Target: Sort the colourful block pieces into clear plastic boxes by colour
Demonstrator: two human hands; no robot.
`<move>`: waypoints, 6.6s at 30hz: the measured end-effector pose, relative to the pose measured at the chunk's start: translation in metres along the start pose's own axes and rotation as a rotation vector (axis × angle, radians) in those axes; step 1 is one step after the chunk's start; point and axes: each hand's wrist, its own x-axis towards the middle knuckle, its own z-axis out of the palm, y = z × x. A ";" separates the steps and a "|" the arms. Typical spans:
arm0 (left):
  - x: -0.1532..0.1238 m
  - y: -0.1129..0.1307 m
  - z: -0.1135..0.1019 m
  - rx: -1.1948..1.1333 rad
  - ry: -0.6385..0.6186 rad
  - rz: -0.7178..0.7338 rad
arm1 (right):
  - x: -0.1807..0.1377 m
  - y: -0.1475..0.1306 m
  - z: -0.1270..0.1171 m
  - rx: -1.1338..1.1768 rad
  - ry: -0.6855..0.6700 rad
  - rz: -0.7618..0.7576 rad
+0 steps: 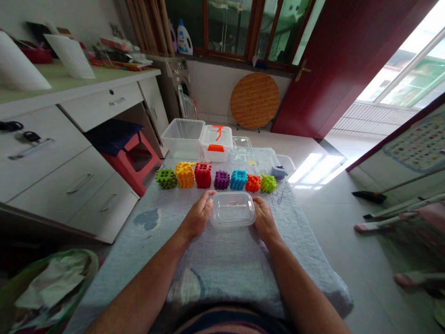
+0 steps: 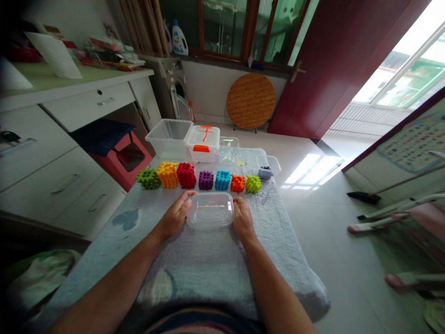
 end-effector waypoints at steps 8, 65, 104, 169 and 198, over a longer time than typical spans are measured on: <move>0.009 -0.009 -0.007 -0.222 -0.116 -0.090 | -0.003 -0.003 -0.003 0.018 -0.025 0.045; 0.011 -0.018 -0.035 -0.306 -0.458 -0.034 | 0.066 -0.046 -0.120 -1.037 -0.113 -0.568; 0.010 -0.015 -0.034 -0.311 -0.465 -0.031 | 0.049 -0.135 -0.051 -1.197 -0.558 -0.613; 0.011 -0.009 -0.030 -0.384 -0.233 -0.034 | 0.030 -0.123 -0.034 -1.242 -0.463 -0.370; 0.008 -0.001 -0.030 -0.315 -0.322 -0.055 | 0.083 -0.090 -0.090 -1.358 -0.509 -0.376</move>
